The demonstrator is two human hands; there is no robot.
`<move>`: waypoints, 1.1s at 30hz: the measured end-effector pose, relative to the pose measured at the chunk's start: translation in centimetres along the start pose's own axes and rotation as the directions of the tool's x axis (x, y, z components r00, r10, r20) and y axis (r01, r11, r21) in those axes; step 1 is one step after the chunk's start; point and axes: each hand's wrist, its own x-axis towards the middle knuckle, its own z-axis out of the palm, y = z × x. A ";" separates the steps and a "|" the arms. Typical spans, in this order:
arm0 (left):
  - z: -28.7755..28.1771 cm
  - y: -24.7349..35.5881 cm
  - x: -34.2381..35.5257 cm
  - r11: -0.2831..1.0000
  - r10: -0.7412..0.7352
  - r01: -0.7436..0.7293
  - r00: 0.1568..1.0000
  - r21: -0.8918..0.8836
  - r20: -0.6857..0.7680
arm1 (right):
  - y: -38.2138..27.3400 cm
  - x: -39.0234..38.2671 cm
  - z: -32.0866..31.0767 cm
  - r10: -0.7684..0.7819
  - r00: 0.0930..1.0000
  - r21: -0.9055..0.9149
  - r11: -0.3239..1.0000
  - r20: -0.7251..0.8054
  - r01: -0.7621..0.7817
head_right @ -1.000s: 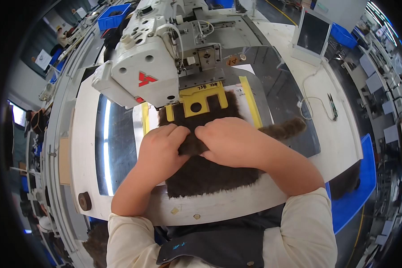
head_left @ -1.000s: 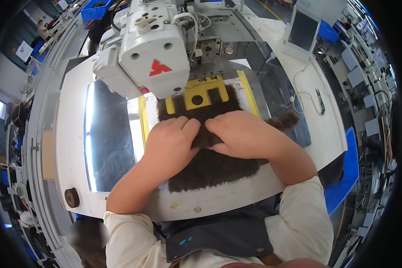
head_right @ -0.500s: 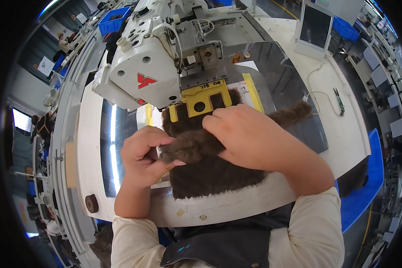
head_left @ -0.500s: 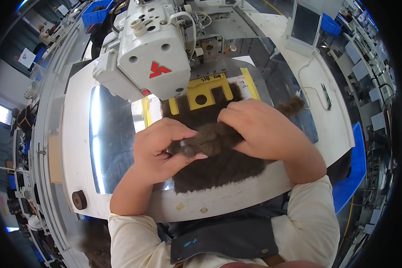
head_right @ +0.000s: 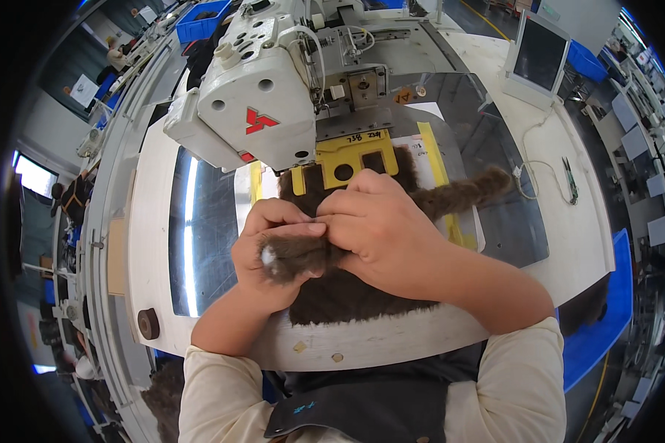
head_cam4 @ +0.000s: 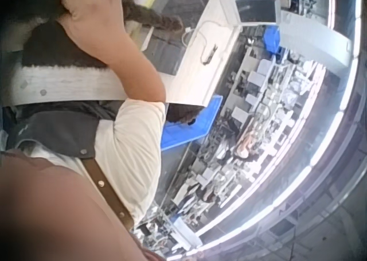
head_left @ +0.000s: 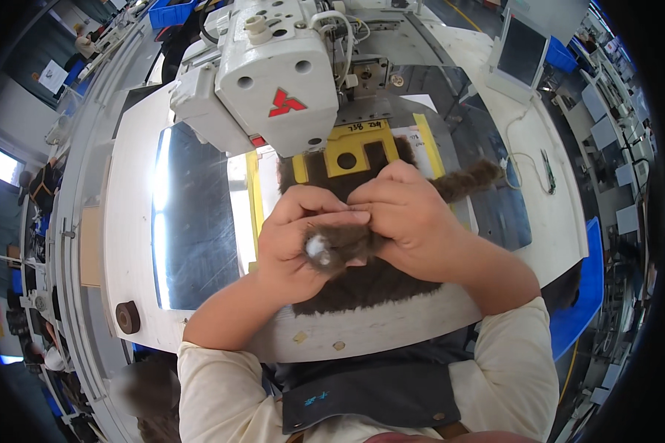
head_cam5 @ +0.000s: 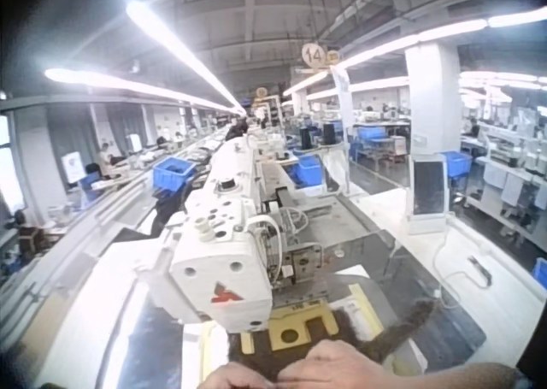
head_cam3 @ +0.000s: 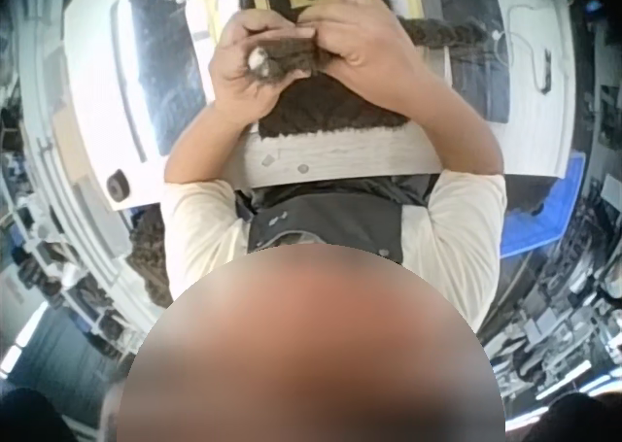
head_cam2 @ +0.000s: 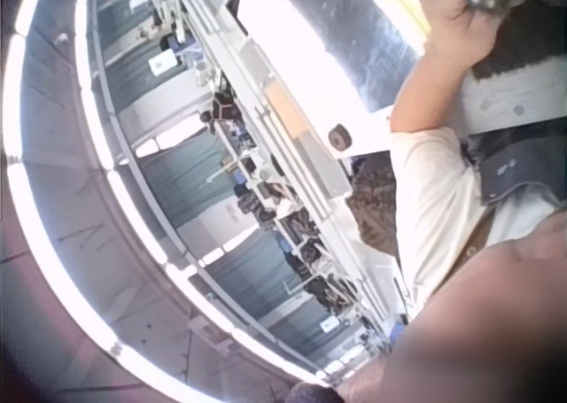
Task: The person is using an automated sewing machine to attach straps and sew together components of a fur-like material product.
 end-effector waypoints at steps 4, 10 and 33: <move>-0.8 -0.6 0.2 0.909 0.261 -0.289 0.956 0.300 0.131 | -0.7 0.0 0.1 0.156 0.988 -0.112 0.981 -0.023 -0.157; -1.3 -0.6 -0.3 0.768 0.351 -0.400 0.916 0.500 0.193 | -2.5 0.6 -3.0 0.211 0.977 0.128 0.969 0.002 -0.209; 1.5 -0.6 -0.4 0.577 0.403 -0.538 0.842 0.614 0.359 | -3.2 -1.7 -1.2 0.109 0.982 -0.323 0.945 0.157 -0.054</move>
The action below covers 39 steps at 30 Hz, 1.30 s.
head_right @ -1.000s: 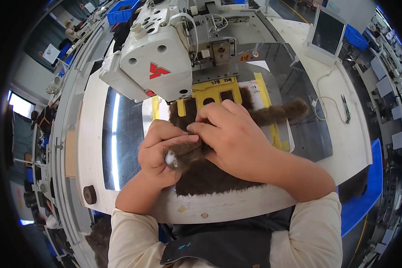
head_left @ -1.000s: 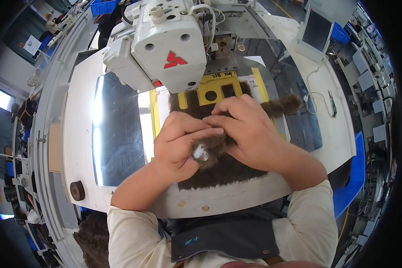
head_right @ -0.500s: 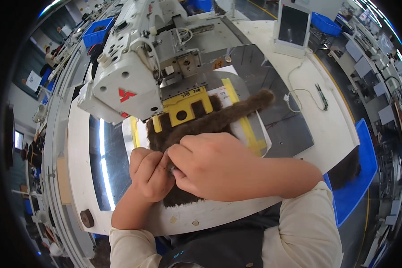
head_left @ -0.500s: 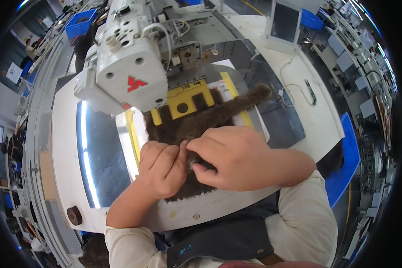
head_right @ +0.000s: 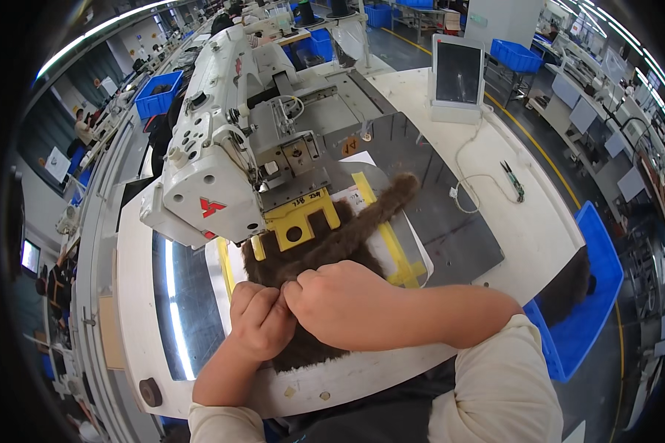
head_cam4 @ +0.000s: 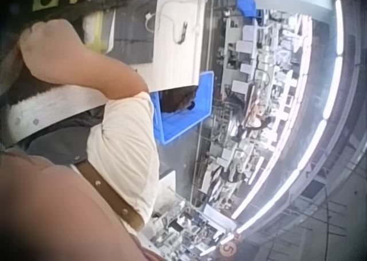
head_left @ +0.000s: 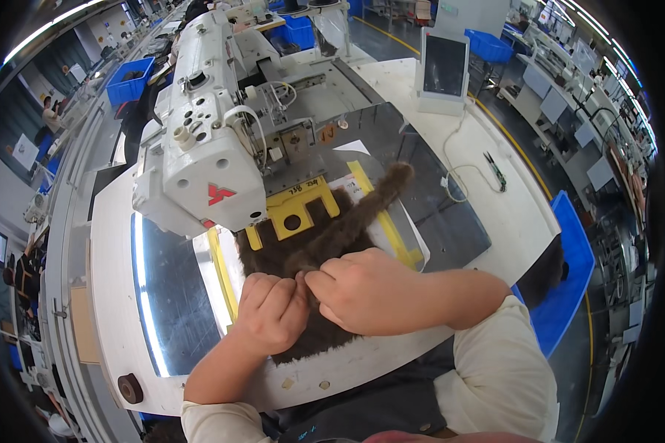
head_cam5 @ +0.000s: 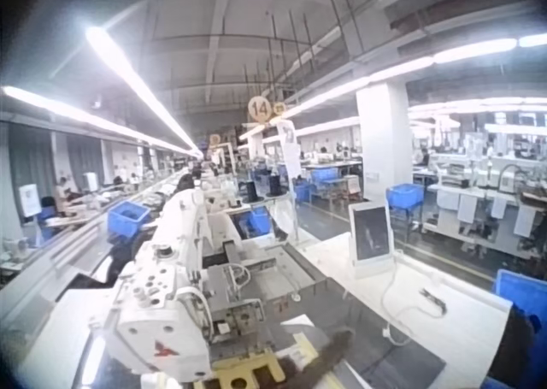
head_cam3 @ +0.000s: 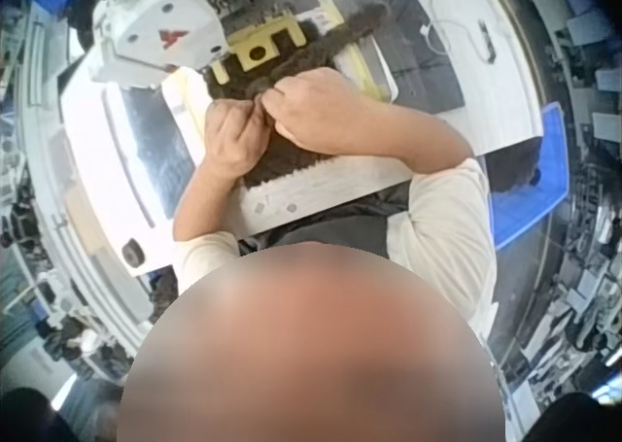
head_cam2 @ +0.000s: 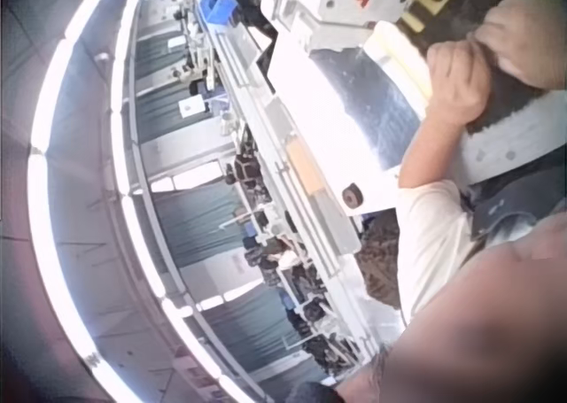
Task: The person is using an automated sewing machine to attach straps and sew together components of a fur-like material product.
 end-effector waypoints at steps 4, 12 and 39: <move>0.1 -0.2 0.1 1.000 0.011 -0.012 1.000 -0.026 -0.012 | -0.1 0.0 0.0 0.018 1.000 -0.022 1.000 0.017 -0.018; 0.0 0.0 0.2 0.989 -0.045 0.043 0.999 -0.145 -0.006 | 0.6 0.1 0.2 0.027 1.000 0.003 1.000 -0.001 -0.027; -2.2 -3.3 -0.9 0.553 -0.427 0.345 0.899 -0.759 0.098 | 3.2 1.0 -0.8 0.013 0.998 0.209 0.978 0.061 -0.026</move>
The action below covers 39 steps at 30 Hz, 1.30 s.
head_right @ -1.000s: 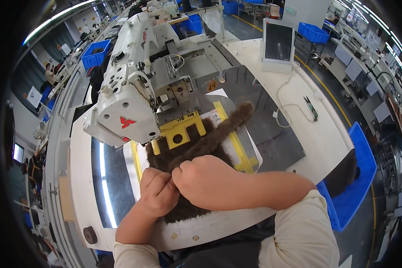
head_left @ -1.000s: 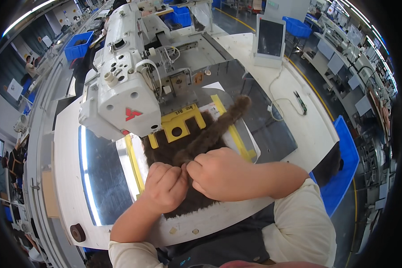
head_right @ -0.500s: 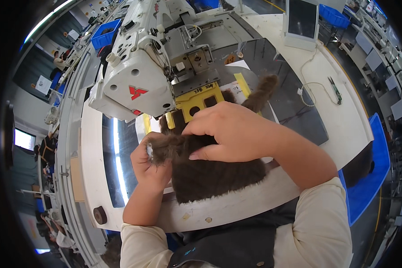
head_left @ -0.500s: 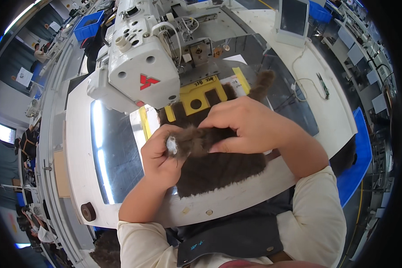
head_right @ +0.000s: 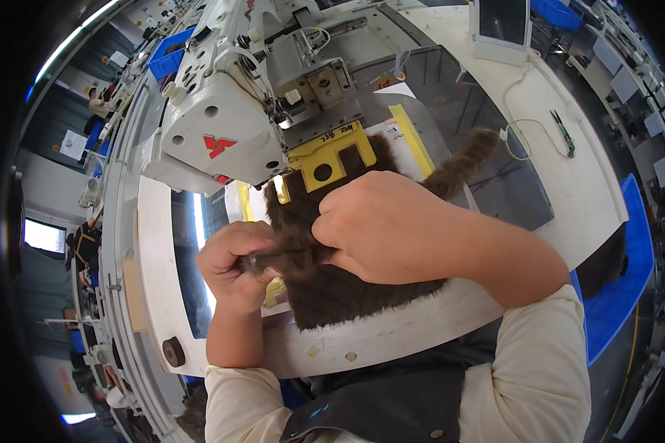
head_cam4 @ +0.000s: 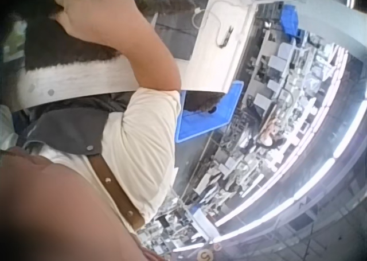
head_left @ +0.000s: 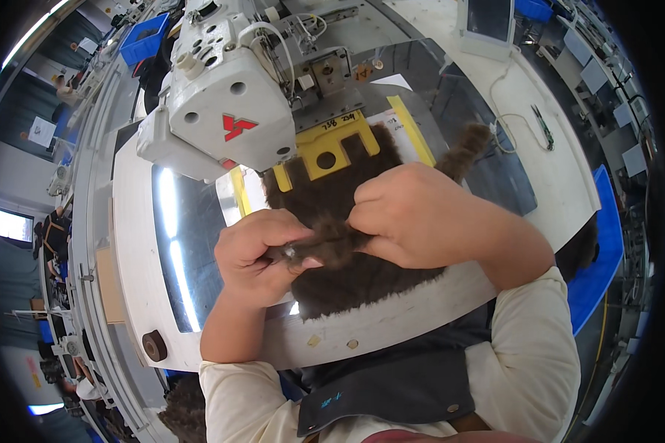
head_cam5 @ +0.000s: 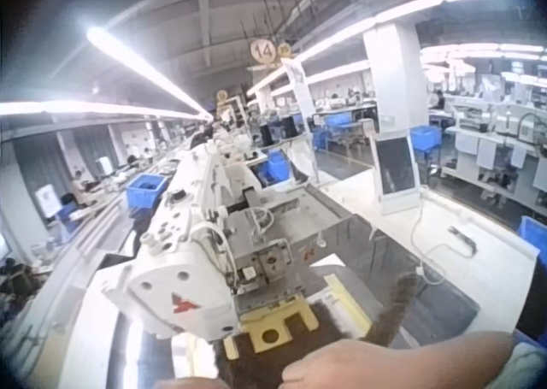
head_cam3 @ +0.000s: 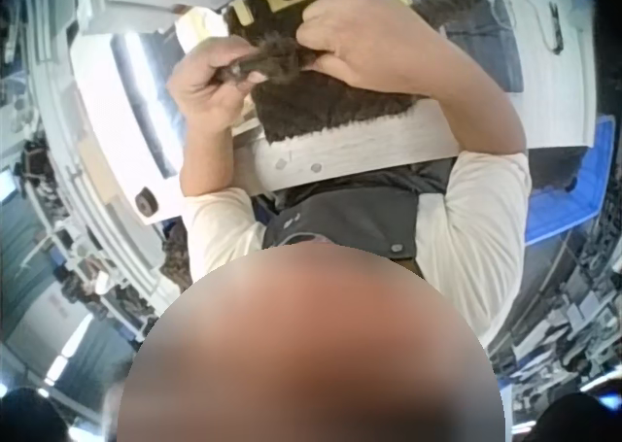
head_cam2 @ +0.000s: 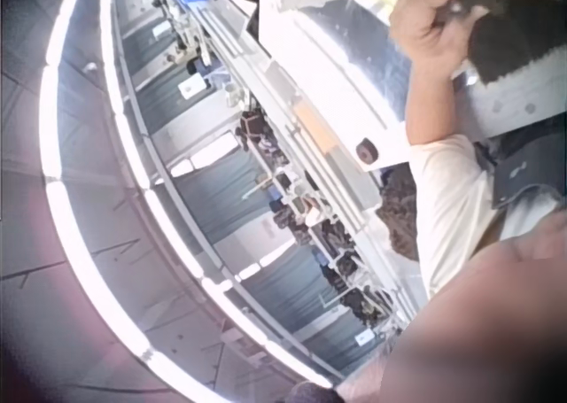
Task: The person is using an automated sewing machine to attach straps and sew together components of a fur-like material product.
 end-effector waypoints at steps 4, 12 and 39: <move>0.3 0.7 0.2 1.000 -0.023 0.022 0.999 0.019 0.039 | -0.2 0.3 0.3 0.058 0.997 0.101 0.993 0.051 -0.063; 3.6 0.3 -0.8 0.909 -0.328 0.267 0.932 -0.319 -0.155 | -0.6 0.6 2.0 0.092 0.995 0.292 0.953 -0.041 -0.076; 4.9 -5.1 -1.3 0.403 -0.874 0.741 0.486 -0.537 0.016 | 6.7 5.3 5.0 0.667 0.736 0.572 0.561 0.114 -0.598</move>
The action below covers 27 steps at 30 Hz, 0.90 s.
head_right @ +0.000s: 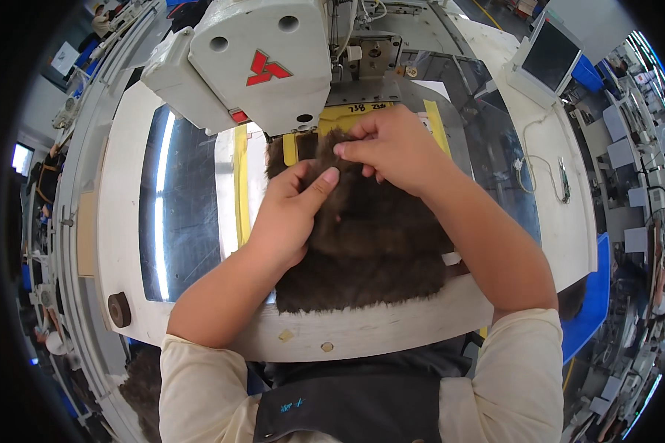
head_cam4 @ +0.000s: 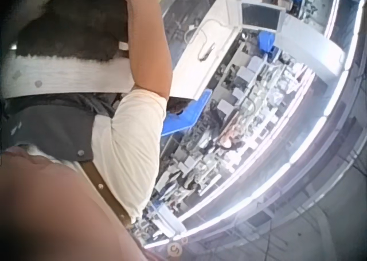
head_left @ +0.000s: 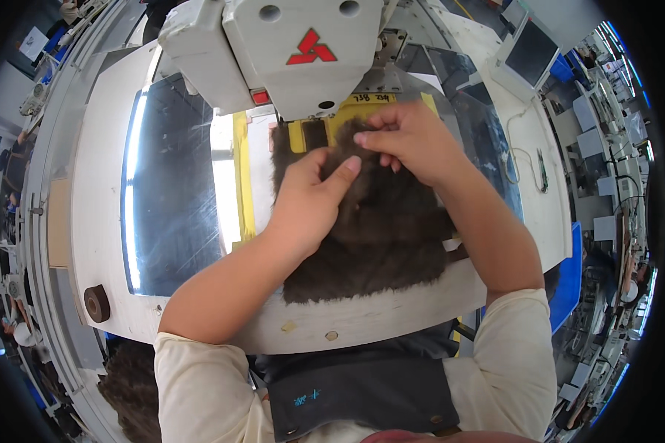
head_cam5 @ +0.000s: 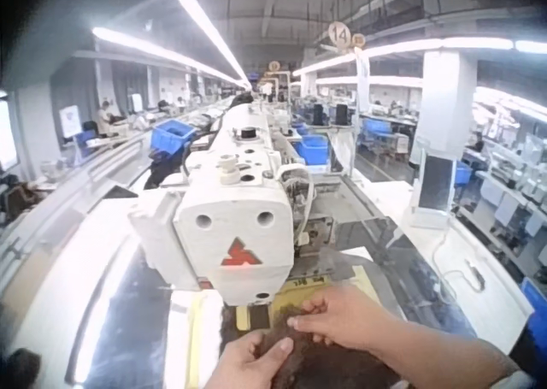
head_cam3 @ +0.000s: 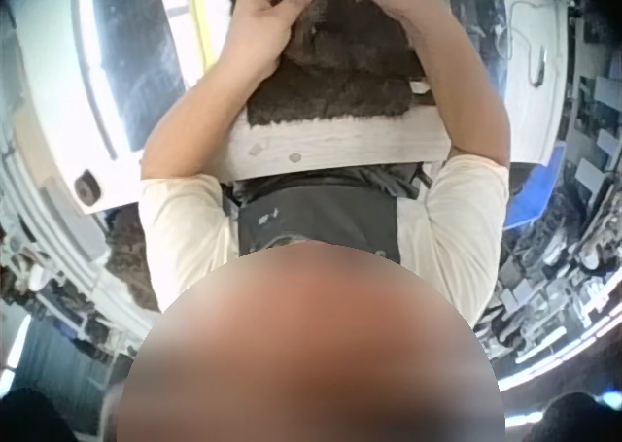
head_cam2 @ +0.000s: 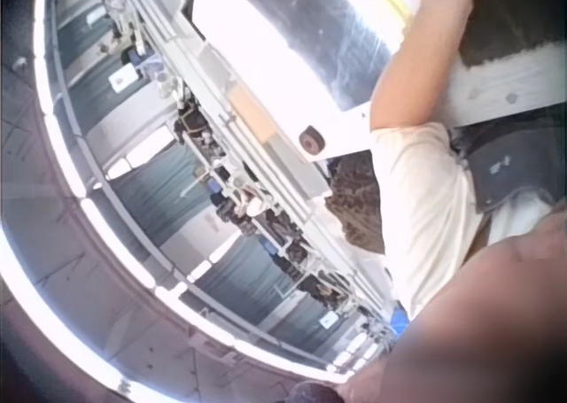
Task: The person is using an automated sewing machine to attach straps and sew together components of a fur-like material product.
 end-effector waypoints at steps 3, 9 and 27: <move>-0.6 -0.2 -0.9 0.930 0.156 -0.060 0.958 0.364 -0.240 | 1.4 2.7 1.0 0.053 0.996 -0.003 0.999 0.072 -0.053; -2.8 0.4 -0.4 0.844 0.308 -0.200 0.941 0.498 -0.143 | 1.7 5.6 3.6 -0.084 0.994 -0.236 0.967 0.062 0.097; -5.6 2.3 2.2 -0.413 0.334 -0.437 0.743 0.799 0.580 | 2.5 8.2 3.1 -0.209 0.978 -0.557 0.815 -0.029 0.158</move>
